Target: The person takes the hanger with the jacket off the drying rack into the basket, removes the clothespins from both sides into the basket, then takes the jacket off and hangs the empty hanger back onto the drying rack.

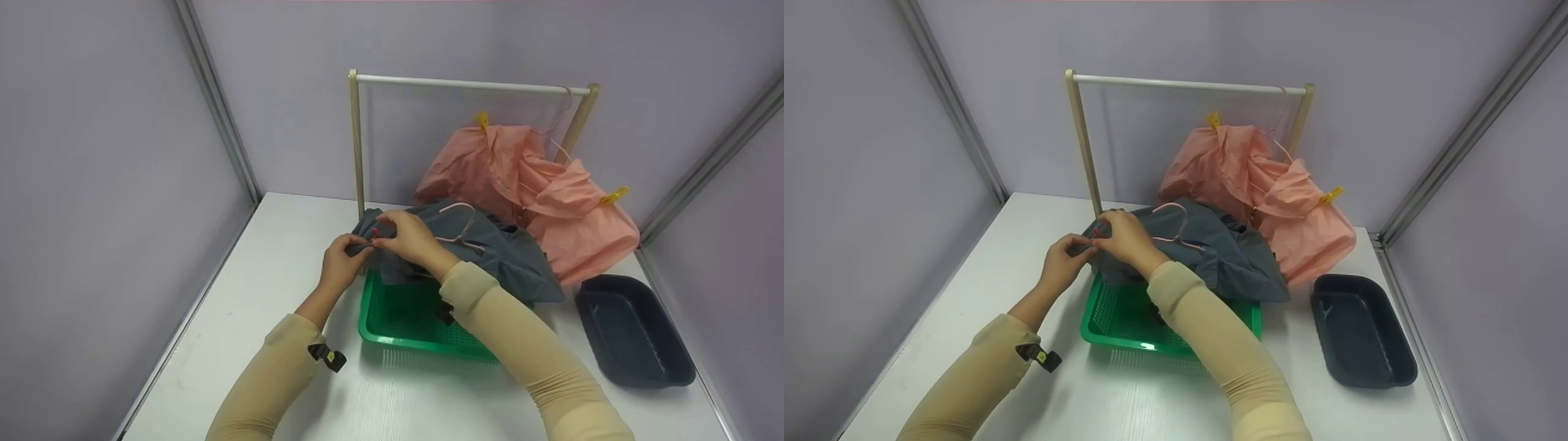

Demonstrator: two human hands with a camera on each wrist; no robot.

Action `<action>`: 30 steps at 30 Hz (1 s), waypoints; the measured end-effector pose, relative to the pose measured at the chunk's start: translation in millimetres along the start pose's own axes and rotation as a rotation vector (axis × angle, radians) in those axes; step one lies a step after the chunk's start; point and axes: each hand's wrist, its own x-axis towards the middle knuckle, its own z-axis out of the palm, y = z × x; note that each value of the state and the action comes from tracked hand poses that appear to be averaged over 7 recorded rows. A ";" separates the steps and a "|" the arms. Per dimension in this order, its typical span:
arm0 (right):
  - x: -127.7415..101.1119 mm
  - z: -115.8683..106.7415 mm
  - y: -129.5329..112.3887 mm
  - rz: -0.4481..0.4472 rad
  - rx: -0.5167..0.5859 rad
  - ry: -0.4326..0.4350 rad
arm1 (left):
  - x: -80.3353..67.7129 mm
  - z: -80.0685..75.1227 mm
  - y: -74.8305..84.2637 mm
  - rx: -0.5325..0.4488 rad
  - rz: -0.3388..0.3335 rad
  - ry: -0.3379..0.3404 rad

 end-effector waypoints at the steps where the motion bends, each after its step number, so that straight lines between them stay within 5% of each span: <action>1: 0.1 0.3 -0.2 0.000 0.001 -0.001 | 0.2 0.0 0.3 0.004 0.001 0.000; 30: -0.9 11.7 2.9 -0.070 -0.028 0.043 | -1.3 1.3 -2.3 -0.028 0.009 -0.001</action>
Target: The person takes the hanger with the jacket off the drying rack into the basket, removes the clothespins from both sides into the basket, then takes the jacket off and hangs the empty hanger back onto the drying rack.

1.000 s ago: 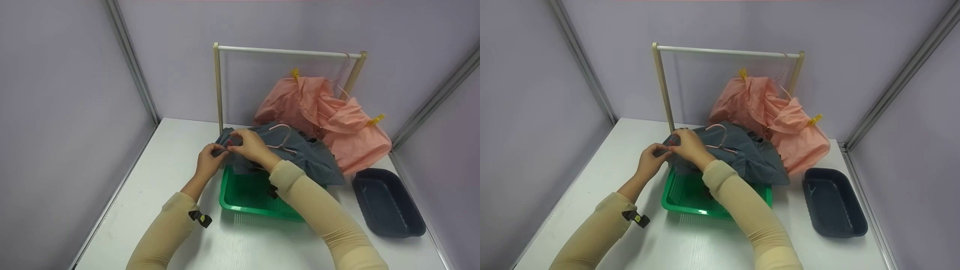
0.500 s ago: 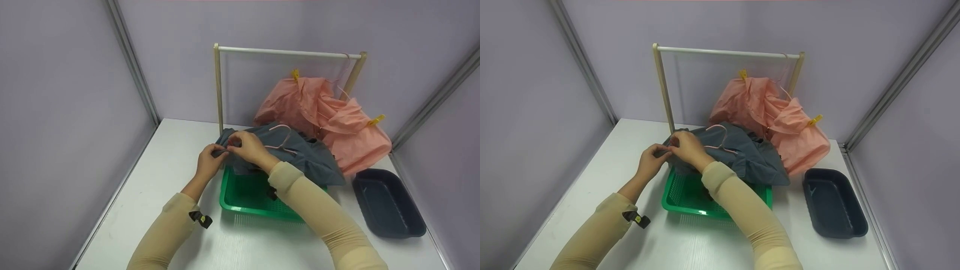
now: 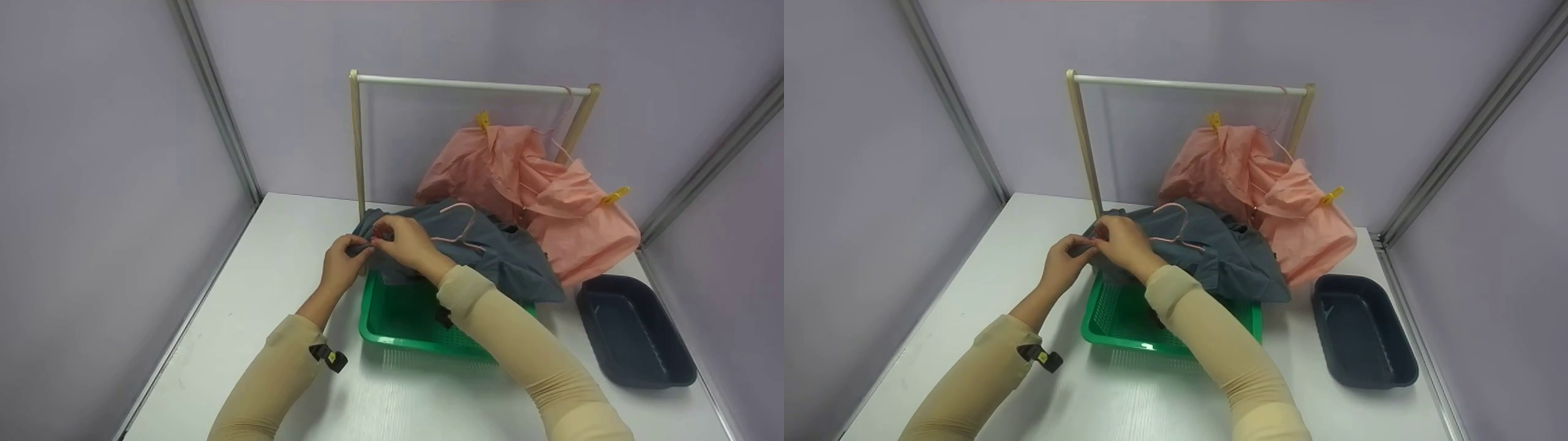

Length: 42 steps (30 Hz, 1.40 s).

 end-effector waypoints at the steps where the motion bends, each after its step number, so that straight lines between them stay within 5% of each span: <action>1: -0.3 0.5 0.0 0.000 -0.003 0.001 | -0.2 -0.1 0.2 -0.003 -0.003 -0.003; 21: -3.9 2.7 -1.5 0.012 0.006 0.020 | -0.7 -1.3 2.0 -0.011 -0.036 -0.002; 42: -9.9 10.4 3.1 -0.031 0.075 0.142 | -1.4 -0.9 0.5 -0.006 -0.028 -0.004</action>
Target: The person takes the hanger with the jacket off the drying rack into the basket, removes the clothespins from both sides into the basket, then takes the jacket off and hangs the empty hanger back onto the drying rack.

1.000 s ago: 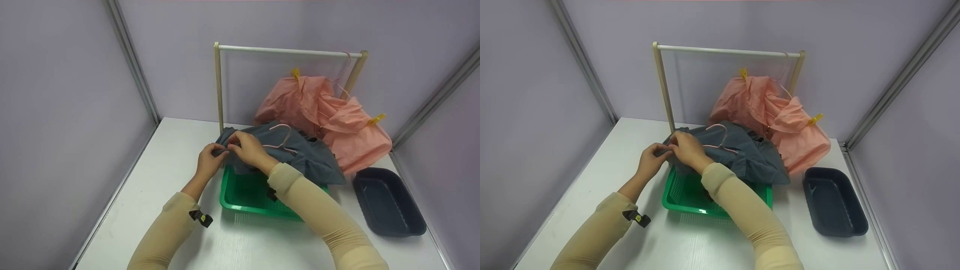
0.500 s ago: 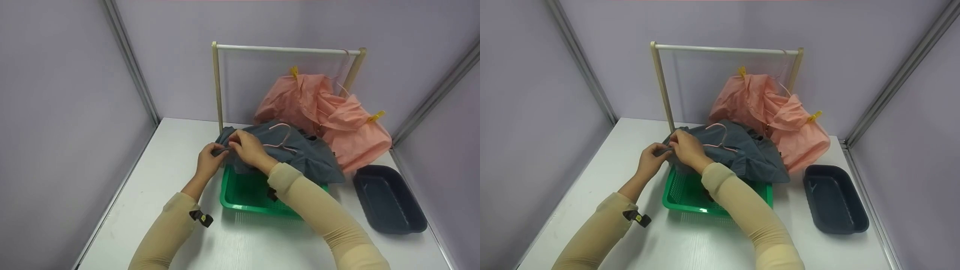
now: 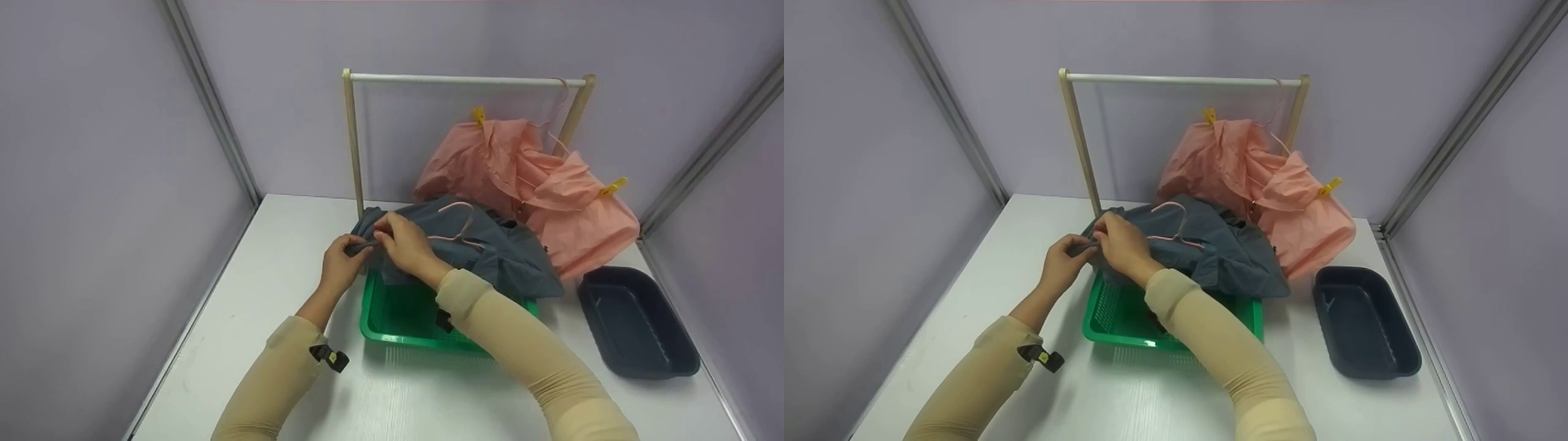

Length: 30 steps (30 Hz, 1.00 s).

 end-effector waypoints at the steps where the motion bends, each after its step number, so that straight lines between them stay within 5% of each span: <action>1: -0.5 0.2 0.0 0.004 0.022 0.011 | 0.0 0.1 -0.2 0.001 0.003 -0.001; 11: -4.1 -3.7 -2.0 0.012 0.289 0.051 | 0.8 -0.1 0.5 -0.003 -0.009 0.002; 30: -27.1 -49.3 -18.8 -0.080 0.228 0.113 | 0.7 0.7 0.2 -0.015 0.015 0.015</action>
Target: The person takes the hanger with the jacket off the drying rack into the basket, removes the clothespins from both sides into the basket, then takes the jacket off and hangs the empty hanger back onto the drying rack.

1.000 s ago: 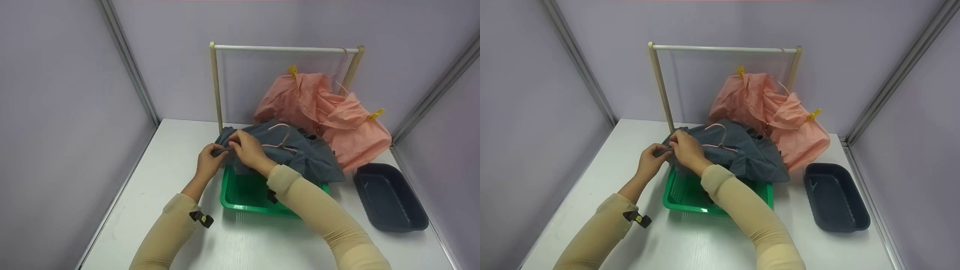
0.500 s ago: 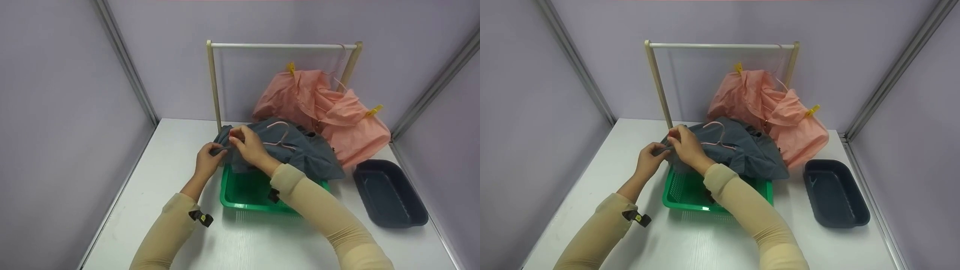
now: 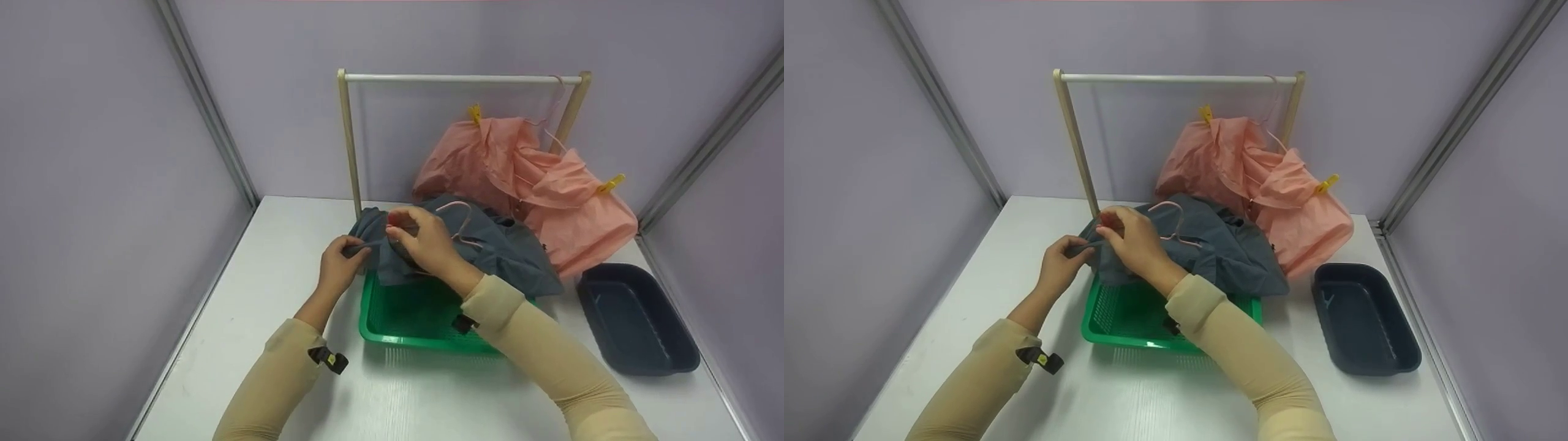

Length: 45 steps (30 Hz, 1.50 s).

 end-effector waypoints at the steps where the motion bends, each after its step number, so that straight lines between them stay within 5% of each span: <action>1: -1.2 -3.0 -1.7 -0.002 0.007 0.008 | 0.0 -0.4 0.1 0.000 0.002 0.000; 18: -29.6 -83.6 -8.2 0.006 0.122 0.123 | -0.8 -1.1 -1.6 -0.036 -0.002 -0.009; 29: -53.4 -124.8 -3.6 -0.001 0.053 0.193 | -1.6 -0.9 -3.0 -0.027 0.008 -0.004; 45: -95.6 -179.1 11.0 0.149 0.069 0.429 | -2.2 -0.8 -0.8 -0.012 -0.014 -0.007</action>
